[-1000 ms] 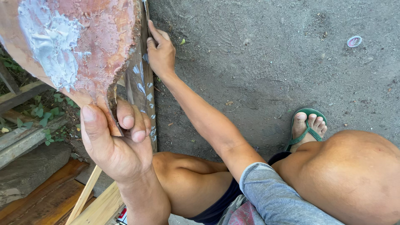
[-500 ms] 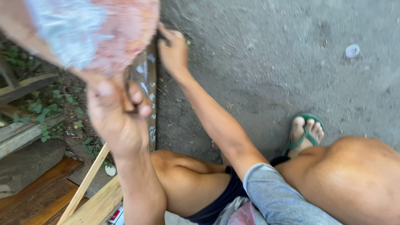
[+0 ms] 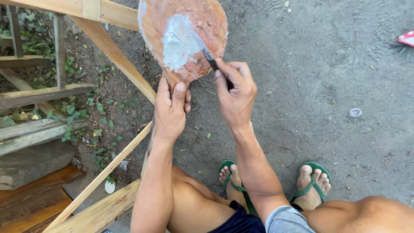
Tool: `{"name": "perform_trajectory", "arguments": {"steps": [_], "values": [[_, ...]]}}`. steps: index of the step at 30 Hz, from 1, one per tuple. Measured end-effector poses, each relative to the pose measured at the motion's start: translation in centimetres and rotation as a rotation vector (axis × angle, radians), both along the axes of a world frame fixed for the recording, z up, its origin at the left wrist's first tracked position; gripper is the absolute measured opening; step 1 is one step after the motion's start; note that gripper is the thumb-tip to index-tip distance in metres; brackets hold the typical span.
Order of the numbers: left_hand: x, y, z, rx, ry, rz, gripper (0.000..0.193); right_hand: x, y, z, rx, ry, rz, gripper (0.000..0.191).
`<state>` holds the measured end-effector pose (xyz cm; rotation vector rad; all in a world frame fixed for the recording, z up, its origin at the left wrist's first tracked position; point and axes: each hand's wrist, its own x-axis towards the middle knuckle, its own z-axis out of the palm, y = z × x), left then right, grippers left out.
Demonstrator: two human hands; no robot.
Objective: The person sits on the ground holding a paddle-shaped wooden object and uses a knife to spread white paste over its surface. They also apply paste to spots on a nearby wooden frame, then continue spreading paste across the paddle.
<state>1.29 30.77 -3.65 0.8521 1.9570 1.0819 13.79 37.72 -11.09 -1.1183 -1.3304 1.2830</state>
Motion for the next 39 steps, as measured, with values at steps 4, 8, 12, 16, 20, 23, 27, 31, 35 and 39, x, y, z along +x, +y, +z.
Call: {"name": "perform_trajectory", "arguments": {"steps": [4,8,12,16,20,23,27,31,35,39], "values": [[1.4,0.6,0.2,-0.016,0.073,-0.025,0.029,0.0,0.2,0.1,-0.097,0.132,0.022,0.025],[1.8,1.2,0.3,-0.028,0.143,-0.048,0.031,0.4,0.3,-0.3,-0.082,0.164,0.019,0.025],[1.9,1.7,0.3,-0.090,0.179,-0.062,0.032,0.6,1.0,-0.9,-0.194,0.271,0.000,0.026],[1.7,1.9,0.0,-0.094,0.189,-0.077,0.030,0.3,0.8,-0.8,-0.122,0.215,0.086,0.030],[1.4,1.9,0.0,-0.121,0.235,-0.054,0.029,-0.3,0.8,-0.6,-0.147,0.227,0.075,0.029],[1.4,1.8,0.2,-0.044,0.320,-0.129,0.025,-0.6,1.3,-0.7,-0.164,0.251,0.036,0.028],[1.0,1.8,-0.2,-0.067,0.308,-0.090,0.025,-0.6,1.2,-1.0,-0.086,0.249,0.155,0.028],[0.5,1.7,-1.1,0.015,0.341,-0.128,0.026,-1.1,1.4,-1.3,-0.111,0.228,0.087,0.026],[-0.1,2.0,-0.9,-0.080,0.282,-0.097,0.028,-1.6,1.4,-1.4,-0.138,0.221,0.165,0.025],[-1.4,2.2,0.7,-0.055,0.243,0.016,0.028,-1.3,0.7,-1.9,-0.138,0.390,0.048,0.017]]}}
